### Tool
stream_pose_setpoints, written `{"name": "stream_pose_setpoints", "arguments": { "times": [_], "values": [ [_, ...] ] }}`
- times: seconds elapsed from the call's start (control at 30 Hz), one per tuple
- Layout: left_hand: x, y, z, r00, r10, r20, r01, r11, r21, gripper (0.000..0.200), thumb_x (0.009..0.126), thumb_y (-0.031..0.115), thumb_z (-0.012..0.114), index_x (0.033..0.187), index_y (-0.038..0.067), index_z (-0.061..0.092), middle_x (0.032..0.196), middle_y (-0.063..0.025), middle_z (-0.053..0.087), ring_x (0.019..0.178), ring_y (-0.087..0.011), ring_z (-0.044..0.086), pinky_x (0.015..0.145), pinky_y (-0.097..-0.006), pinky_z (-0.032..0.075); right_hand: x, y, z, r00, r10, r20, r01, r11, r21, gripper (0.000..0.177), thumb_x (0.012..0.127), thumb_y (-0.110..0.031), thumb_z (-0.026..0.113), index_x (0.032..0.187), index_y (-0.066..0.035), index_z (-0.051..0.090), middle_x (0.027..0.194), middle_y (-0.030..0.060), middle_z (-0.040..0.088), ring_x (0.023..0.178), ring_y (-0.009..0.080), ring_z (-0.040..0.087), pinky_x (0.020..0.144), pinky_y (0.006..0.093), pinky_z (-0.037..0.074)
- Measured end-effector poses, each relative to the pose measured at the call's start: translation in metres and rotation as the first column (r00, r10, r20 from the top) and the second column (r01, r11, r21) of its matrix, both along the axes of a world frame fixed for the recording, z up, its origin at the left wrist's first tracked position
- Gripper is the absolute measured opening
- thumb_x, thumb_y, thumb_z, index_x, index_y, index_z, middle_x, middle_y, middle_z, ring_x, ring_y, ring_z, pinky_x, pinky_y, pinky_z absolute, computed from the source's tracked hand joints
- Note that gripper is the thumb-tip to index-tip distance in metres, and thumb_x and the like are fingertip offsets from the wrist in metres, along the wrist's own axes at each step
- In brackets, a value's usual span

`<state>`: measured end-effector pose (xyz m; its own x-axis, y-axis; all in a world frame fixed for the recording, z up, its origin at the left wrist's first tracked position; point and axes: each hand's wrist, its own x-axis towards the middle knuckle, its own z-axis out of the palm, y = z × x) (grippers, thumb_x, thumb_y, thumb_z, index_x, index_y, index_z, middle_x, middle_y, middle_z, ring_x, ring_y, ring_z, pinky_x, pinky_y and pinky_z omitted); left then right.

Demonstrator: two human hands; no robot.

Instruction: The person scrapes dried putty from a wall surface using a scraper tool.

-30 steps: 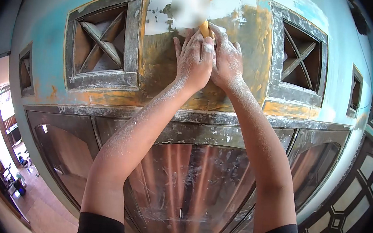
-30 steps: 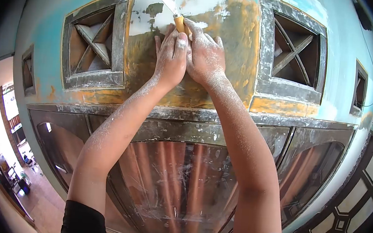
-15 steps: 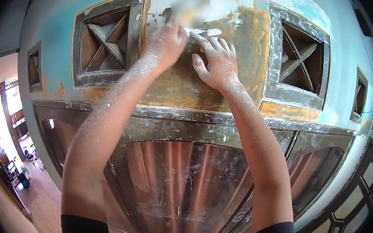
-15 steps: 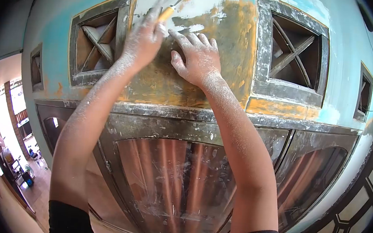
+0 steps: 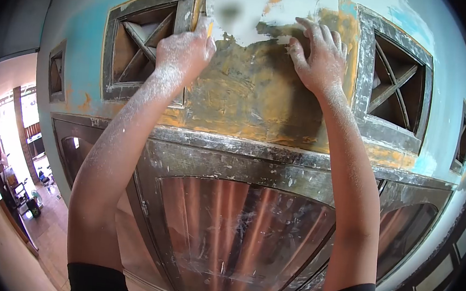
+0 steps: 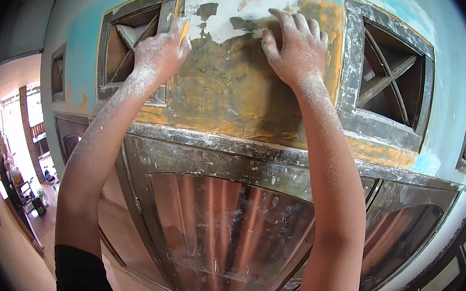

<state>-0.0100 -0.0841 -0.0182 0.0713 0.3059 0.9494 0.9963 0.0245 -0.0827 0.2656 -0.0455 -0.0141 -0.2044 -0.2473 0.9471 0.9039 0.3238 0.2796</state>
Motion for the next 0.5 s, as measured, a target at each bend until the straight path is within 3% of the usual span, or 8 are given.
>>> {"name": "stream_pose_setpoints", "arguments": {
  "times": [0.03, 0.13, 0.3, 0.37, 0.5],
  "values": [
    [0.001, -0.002, 0.005, 0.999, 0.024, -0.049, -0.021, 0.998, 0.059, 0.04, 0.102, 0.032, 0.049, 0.135, 0.008, 0.053, 0.09, -0.0203, 0.075, 0.081, -0.0382, 0.075, 0.075, -0.0524, 0.06, 0.003, 0.001, 0.002, 0.998, 0.061, -0.012, -0.061, 0.998, -0.032, 0.045, 0.097, -0.039, 0.061, 0.138, -0.022, 0.058, 0.119, 0.0068, 0.064, 0.12, 0.0308, 0.056, 0.104, 0.0498, 0.041],
    [0.005, 0.003, 0.013, 0.999, 0.017, -0.05, -0.01, 0.989, 0.146, 0.041, 0.102, 0.033, 0.049, 0.135, 0.008, 0.053, 0.09, -0.0216, 0.075, 0.083, -0.0393, 0.075, 0.075, -0.0522, 0.06, 0.005, 0.005, 0.0, 0.998, 0.054, -0.017, -0.054, 0.999, 0.003, 0.043, 0.097, -0.039, 0.061, 0.136, -0.022, 0.059, 0.117, 0.0065, 0.064, 0.12, 0.0305, 0.056, 0.103, 0.0503, 0.041],
    [-0.001, 0.01, 0.026, 1.0, 0.019, -0.003, -0.019, 0.993, 0.115, 0.045, 0.102, 0.037, 0.049, 0.134, 0.006, 0.053, 0.092, -0.0214, 0.075, 0.09, -0.04, 0.074, 0.081, -0.0541, 0.059, 0.003, 0.003, -0.002, 0.999, 0.036, 0.006, -0.036, 0.999, 0.005, 0.042, 0.097, -0.039, 0.061, 0.135, -0.022, 0.06, 0.116, 0.0065, 0.064, 0.119, 0.0304, 0.057, 0.103, 0.0507, 0.041],
    [-0.008, 0.017, 0.045, 0.999, 0.034, 0.004, -0.034, 0.994, 0.102, 0.053, 0.101, 0.042, 0.049, 0.145, 0.012, 0.045, 0.1, -0.0244, 0.073, 0.097, -0.0423, 0.072, 0.085, -0.0556, 0.057, 0.003, 0.003, -0.002, 0.999, 0.044, 0.004, -0.044, 0.999, -0.003, 0.042, 0.097, -0.039, 0.061, 0.135, -0.022, 0.06, 0.116, 0.0065, 0.064, 0.119, 0.0304, 0.057, 0.103, 0.0508, 0.041],
    [-0.004, 0.018, 0.06, 0.998, -0.032, 0.046, 0.023, 0.982, 0.19, 0.057, 0.1, 0.044, 0.05, 0.145, 0.009, 0.048, 0.103, -0.0253, 0.073, 0.1, -0.0421, 0.071, 0.09, -0.0555, 0.054, 0.004, 0.003, -0.002, 0.999, 0.038, -0.008, -0.038, 0.999, -0.01, 0.042, 0.097, -0.039, 0.06, 0.134, -0.021, 0.06, 0.118, 0.0074, 0.064, 0.119, 0.031, 0.056, 0.104, 0.0516, 0.041]
  ]
}}
